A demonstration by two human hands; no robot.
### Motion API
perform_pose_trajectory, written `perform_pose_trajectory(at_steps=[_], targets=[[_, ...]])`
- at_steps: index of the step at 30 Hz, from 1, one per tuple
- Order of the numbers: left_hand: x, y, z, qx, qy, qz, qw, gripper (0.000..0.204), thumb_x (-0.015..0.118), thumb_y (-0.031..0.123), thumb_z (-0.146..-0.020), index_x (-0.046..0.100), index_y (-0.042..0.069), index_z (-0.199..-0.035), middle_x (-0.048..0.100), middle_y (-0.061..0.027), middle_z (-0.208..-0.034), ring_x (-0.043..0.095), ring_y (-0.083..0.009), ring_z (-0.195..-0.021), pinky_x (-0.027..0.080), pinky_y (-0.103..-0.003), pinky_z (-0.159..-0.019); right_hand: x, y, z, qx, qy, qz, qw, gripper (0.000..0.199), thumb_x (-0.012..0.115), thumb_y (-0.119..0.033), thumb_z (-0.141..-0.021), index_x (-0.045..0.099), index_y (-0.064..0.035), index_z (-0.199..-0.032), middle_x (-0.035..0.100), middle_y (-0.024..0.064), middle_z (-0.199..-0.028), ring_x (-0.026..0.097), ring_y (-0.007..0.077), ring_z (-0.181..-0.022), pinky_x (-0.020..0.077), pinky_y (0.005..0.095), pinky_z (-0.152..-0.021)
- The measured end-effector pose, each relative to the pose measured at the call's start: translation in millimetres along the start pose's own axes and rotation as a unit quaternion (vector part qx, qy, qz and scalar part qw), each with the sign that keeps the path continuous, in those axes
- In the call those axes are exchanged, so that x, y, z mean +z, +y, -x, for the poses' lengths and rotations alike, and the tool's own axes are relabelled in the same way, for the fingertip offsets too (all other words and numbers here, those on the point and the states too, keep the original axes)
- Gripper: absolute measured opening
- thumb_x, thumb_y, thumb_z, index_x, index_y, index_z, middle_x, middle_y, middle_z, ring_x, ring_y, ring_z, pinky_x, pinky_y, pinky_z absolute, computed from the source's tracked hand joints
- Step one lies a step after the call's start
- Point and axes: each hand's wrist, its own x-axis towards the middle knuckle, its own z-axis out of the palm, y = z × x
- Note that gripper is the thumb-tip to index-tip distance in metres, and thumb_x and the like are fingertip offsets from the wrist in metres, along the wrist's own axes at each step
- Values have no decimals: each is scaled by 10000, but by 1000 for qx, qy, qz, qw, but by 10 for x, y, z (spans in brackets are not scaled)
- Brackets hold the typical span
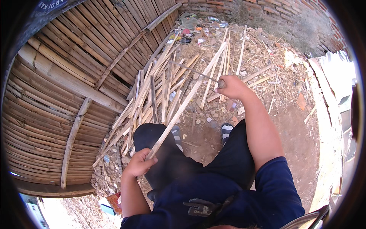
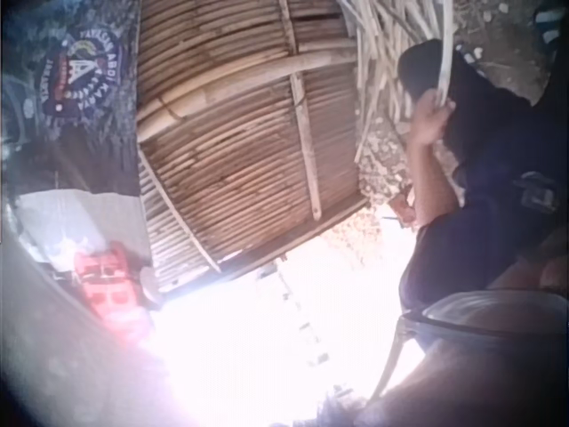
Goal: The person is using a knife to whittle and shape a thin bamboo strip while sitting on the ground near a pile of similar bamboo pieces.
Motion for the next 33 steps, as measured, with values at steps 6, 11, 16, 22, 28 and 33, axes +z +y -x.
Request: perform_pose_trajectory(at_steps=[6,11,16,22,28,33], targets=[[8,24,-18,-2,-7,-25,1000,171,740,152,-928,589,75,-949,545,37,-663,470,-57,-479,347,-238,-423,-93,-30,119,31,2,6,999,541,801,-384,-823,685,0,-1186,715,252,-1034,686,418,-1015,537,470,-897],[-9,-2,-22,-10,-11,-4,1000,140,734,102,-922,601,79,-960,550,39,-657,457,-49,-464,318,-232,-414,70,-406,187,-87,-146,42,984,537,803,-383,-812,690,-30,-1201,714,237,-1021,681,411,-1034,538,479,-903],[-16,-28,11,-2,3,-1,1000,133,727,68,-918,603,76,-963,551,41,-651,446,-46,-448,300,-231,-405,121,-514,145,-130,-164,35,977,544,807,-386,-807,692,-35,-1206,717,235,-1059,678,412,-1054,538,470,-916],[27,-11,2,0,10,-9,1000,137,726,62,-912,601,71,-967,553,39,-653,452,-48,-449,304,-232,-404,-125,-19,42,86,18,-11,996,601,816,-411,-809,675,13,-1211,706,261,-1085,682,396,-1053,527,455,-930],[27,11,-16,4,-7,-4,1000,137,723,69,-917,599,74,-976,542,39,-643,450,-49,-446,303,-233,-402,-120,86,134,42,1,11,999,652,805,-401,-817,648,26,-1284,704,265,-1138,674,401,-1113,524,449,-987],[0,-34,-19,3,-8,4,1000,140,728,83,-920,599,76,-975,545,42,-650,449,-48,-452,310,-232,-407,16,-486,202,-41,-165,55,984,580,807,-405,-810,679,-26,-1231,713,243,-1097,670,409,-1092,528,462,-958]])
